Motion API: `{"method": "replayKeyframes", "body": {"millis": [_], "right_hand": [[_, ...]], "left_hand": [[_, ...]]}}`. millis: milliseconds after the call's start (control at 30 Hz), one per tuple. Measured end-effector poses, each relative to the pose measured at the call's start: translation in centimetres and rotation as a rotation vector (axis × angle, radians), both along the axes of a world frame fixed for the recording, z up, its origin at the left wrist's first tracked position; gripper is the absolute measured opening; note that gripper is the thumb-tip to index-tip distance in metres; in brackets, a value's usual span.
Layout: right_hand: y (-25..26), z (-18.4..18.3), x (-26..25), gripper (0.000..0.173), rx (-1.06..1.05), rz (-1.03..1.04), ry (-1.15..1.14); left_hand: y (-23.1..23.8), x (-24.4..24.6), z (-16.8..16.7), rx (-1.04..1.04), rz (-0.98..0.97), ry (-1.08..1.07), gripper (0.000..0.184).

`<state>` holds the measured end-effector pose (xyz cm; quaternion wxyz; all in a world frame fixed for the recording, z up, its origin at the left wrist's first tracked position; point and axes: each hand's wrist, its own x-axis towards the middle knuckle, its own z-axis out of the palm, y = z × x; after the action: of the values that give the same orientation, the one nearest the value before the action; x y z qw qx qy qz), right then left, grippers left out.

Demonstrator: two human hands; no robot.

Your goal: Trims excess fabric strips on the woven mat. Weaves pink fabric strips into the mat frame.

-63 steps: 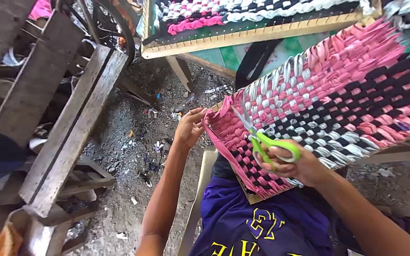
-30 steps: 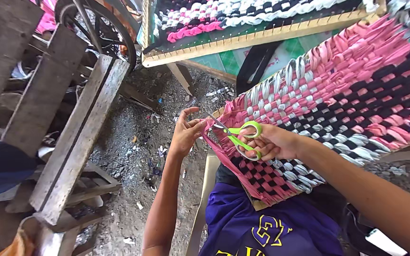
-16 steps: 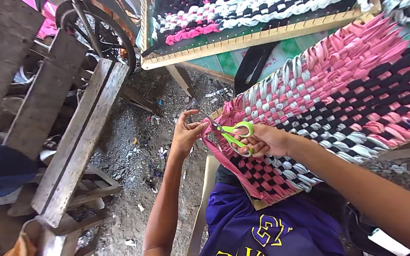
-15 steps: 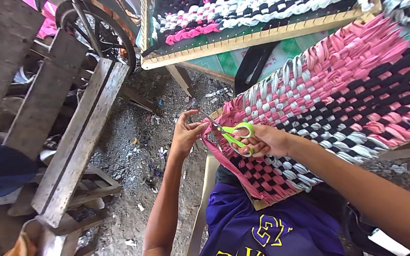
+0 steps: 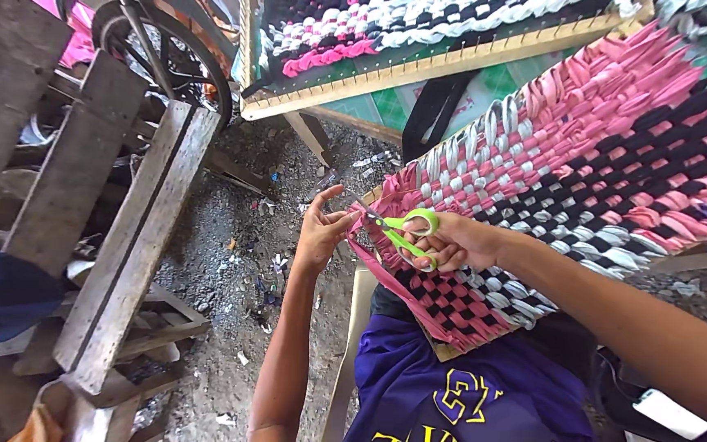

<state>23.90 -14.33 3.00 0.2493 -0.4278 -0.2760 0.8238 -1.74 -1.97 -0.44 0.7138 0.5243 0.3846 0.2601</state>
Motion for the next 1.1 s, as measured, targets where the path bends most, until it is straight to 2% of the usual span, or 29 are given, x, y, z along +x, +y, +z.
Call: {"method": "replayKeyframes", "body": {"millis": [167,467,633,800,933,1100], "right_hand": [[-0.1,-0.4,0.1,0.049,0.005,-0.012,0.031],[-1.1,-0.8,0.4,0.036,0.133,-0.055,0.016],[-0.6,-1.0,0.2,0.044,0.105,-0.018,0.082],[0.2,-0.6,-0.5,0.049,0.064,-0.028,0.034],[-0.1,-0.7,-0.1,0.047,0.070,-0.053,0.053],[-0.5,-0.8,0.6,0.040,0.103,-0.073,0.022]], "left_hand": [[0.2,-0.3,-0.8,-0.061,-0.001,-0.042,0.062],[0.9,-0.5,-1.9,-0.198,-0.125,-0.209,0.048],[1.0,-0.1,-3.2,-0.290,-0.167,-0.335,0.033],[0.9,0.3,-4.3,-0.337,-0.194,-0.414,0.025],[0.8,0.4,-4.5,-0.313,-0.185,-0.415,0.012],[1.0,0.4,-4.4,-0.259,-0.202,-0.413,0.011]]}}
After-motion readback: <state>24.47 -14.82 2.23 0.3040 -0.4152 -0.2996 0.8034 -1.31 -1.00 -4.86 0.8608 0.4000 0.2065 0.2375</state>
